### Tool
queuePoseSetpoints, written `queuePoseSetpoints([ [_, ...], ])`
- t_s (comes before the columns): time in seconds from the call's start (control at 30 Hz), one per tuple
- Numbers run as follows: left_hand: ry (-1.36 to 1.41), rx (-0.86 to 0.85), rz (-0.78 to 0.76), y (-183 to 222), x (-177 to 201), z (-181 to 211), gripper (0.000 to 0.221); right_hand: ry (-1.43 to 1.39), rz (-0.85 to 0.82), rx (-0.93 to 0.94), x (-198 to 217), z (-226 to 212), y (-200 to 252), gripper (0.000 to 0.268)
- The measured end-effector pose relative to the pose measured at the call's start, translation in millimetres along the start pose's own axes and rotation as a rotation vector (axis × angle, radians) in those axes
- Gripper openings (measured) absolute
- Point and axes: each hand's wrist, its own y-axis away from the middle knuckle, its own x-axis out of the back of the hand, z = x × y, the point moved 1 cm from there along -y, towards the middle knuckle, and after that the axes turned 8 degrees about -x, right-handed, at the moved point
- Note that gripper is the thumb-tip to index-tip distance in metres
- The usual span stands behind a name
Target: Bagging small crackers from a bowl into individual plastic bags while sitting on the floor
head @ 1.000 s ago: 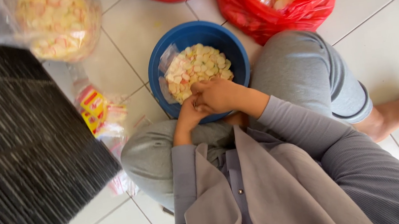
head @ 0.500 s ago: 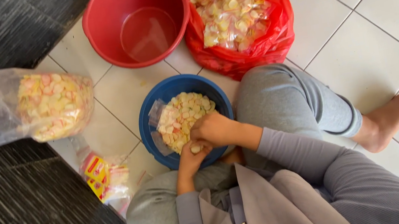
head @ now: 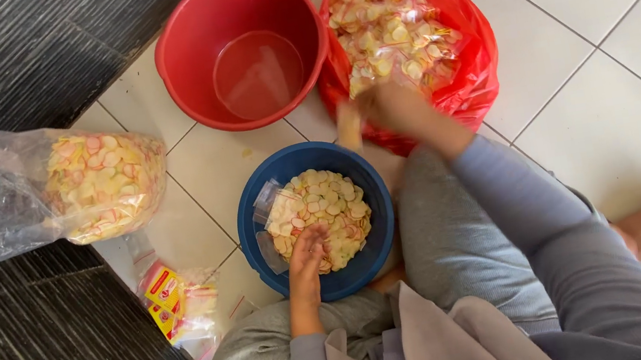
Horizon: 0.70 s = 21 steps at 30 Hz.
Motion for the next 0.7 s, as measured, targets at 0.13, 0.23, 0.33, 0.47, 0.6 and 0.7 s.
queuePoseSetpoints([
  [0.13, 0.061, 0.059, 0.114, -4.5, 3.2, 5.9, 0.05, -0.093, 0.309, 0.082, 39.5, 43.7, -103.2, 0.018],
  [0.23, 0.14, 0.043, 0.16, -7.1, 8.0, 1.9, 0.042, -0.356, 0.339, -0.186, 17.0, 90.4, -171.9, 0.017],
  [0.33, 0.144, 0.059, 0.209, -8.2, 7.9, 2.1, 0.041, -0.156, 0.523, -0.396, -21.1, 140.9, -215.3, 0.023],
  [0.47, 0.125, 0.056, 0.241, -4.5, 6.2, -0.8, 0.039, -0.152, 0.572, -0.331, -40.4, 78.7, -146.5, 0.03],
  [0.6, 0.12, -0.059, 0.289, -6.1, 10.2, 2.8, 0.025, -0.366, 0.531, 0.234, -96.1, 11.7, -89.3, 0.013],
  [0.7, 0.178, -0.168, 0.453, -11.1, 29.3, -28.8, 0.019, -0.224, 0.238, 0.186, -160.9, -46.0, -32.1, 0.008],
])
